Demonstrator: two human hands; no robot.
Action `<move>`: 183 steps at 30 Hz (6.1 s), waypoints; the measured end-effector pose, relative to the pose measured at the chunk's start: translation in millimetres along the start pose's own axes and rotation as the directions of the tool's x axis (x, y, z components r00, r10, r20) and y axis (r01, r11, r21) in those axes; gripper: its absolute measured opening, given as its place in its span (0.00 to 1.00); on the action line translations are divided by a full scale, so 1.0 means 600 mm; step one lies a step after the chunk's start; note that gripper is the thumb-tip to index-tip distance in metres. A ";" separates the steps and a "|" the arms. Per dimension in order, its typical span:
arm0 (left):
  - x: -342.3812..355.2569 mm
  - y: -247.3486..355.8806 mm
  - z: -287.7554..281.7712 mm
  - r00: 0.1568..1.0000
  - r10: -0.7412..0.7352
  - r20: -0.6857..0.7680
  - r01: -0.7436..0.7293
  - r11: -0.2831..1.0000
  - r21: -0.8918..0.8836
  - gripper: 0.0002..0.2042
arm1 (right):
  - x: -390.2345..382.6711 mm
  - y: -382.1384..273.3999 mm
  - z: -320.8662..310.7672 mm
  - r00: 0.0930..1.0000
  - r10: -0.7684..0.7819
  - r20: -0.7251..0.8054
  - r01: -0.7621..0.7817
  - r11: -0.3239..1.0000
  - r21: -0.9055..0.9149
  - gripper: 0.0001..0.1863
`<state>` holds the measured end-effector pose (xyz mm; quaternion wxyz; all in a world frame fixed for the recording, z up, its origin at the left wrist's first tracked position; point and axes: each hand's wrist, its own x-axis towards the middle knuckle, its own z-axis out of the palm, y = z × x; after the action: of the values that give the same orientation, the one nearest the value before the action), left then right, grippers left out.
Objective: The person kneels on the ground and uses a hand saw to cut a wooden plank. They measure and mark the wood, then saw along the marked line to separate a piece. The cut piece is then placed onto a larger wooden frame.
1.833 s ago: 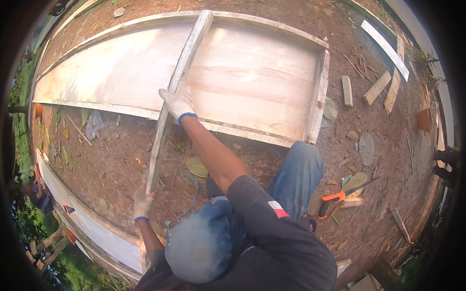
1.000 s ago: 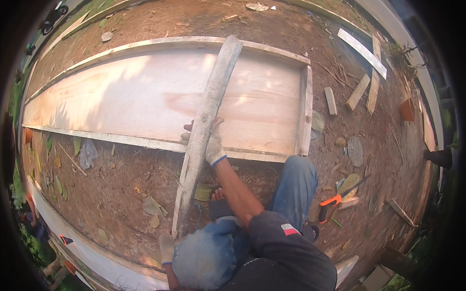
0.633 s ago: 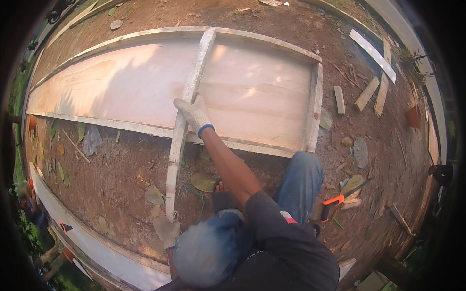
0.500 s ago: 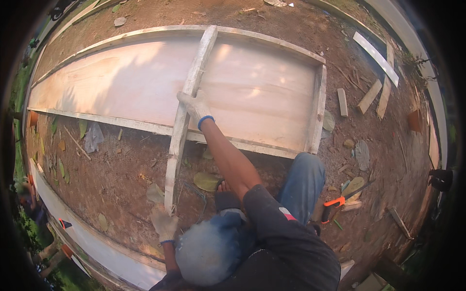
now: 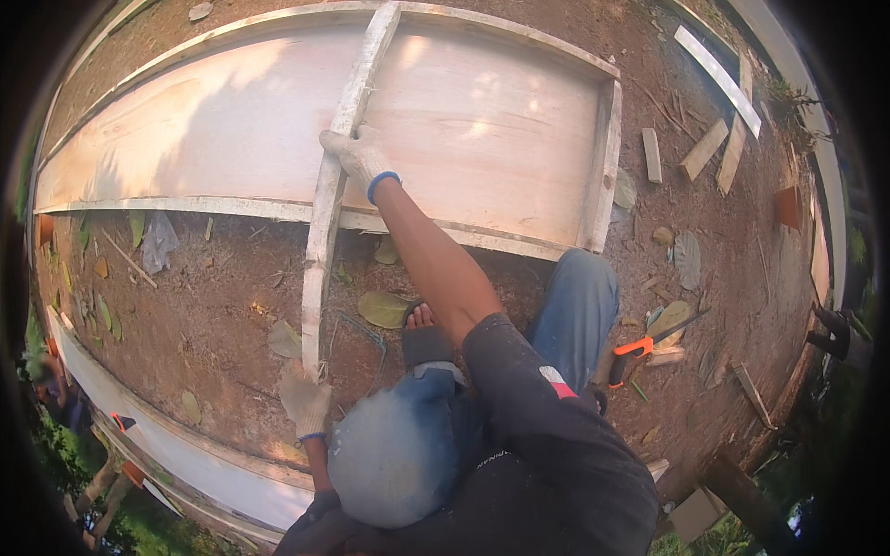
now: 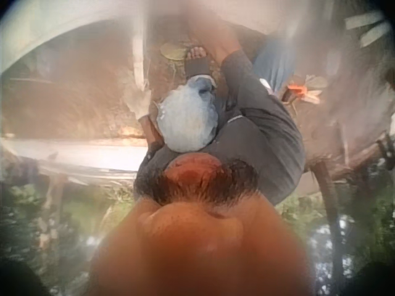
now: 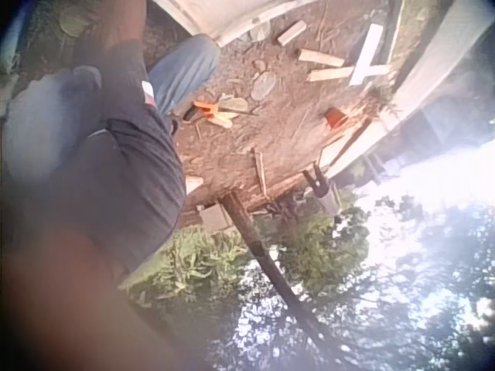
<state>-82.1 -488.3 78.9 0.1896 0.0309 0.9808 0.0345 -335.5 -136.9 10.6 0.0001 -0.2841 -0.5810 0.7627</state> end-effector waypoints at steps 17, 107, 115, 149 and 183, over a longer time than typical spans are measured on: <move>0.019 0.017 -0.029 0.997 -0.033 0.070 0.044 0.986 -0.163 0.25 | 0.004 0.011 0.009 0.992 -0.125 -0.025 0.127 0.985 0.114 0.32; 0.348 0.296 -0.068 0.914 -0.009 -0.406 -0.043 0.992 -0.119 0.47 | 0.038 0.016 0.046 0.915 0.250 0.316 -0.181 0.956 -0.231 0.44; 0.352 0.302 -0.074 0.918 -0.031 -0.396 0.008 0.998 -0.059 0.46 | 0.037 0.004 0.027 0.869 0.223 0.441 -0.198 0.975 -0.104 0.41; 0.068 0.481 -0.013 0.689 0.274 0.670 0.495 0.497 -0.713 0.34 | -0.890 0.230 -0.716 0.464 0.154 -0.872 -0.840 0.391 -0.377 0.49; 0.054 0.461 0.061 0.831 0.145 0.537 0.275 0.732 -0.623 0.34 | -0.596 0.020 -0.596 0.861 -0.246 0.446 0.469 0.725 -0.505 0.12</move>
<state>-85.4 -208.7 54.7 0.4633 -0.0678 0.8016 0.3718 123.4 58.0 96.4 -0.0428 -0.0102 -0.8255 0.5626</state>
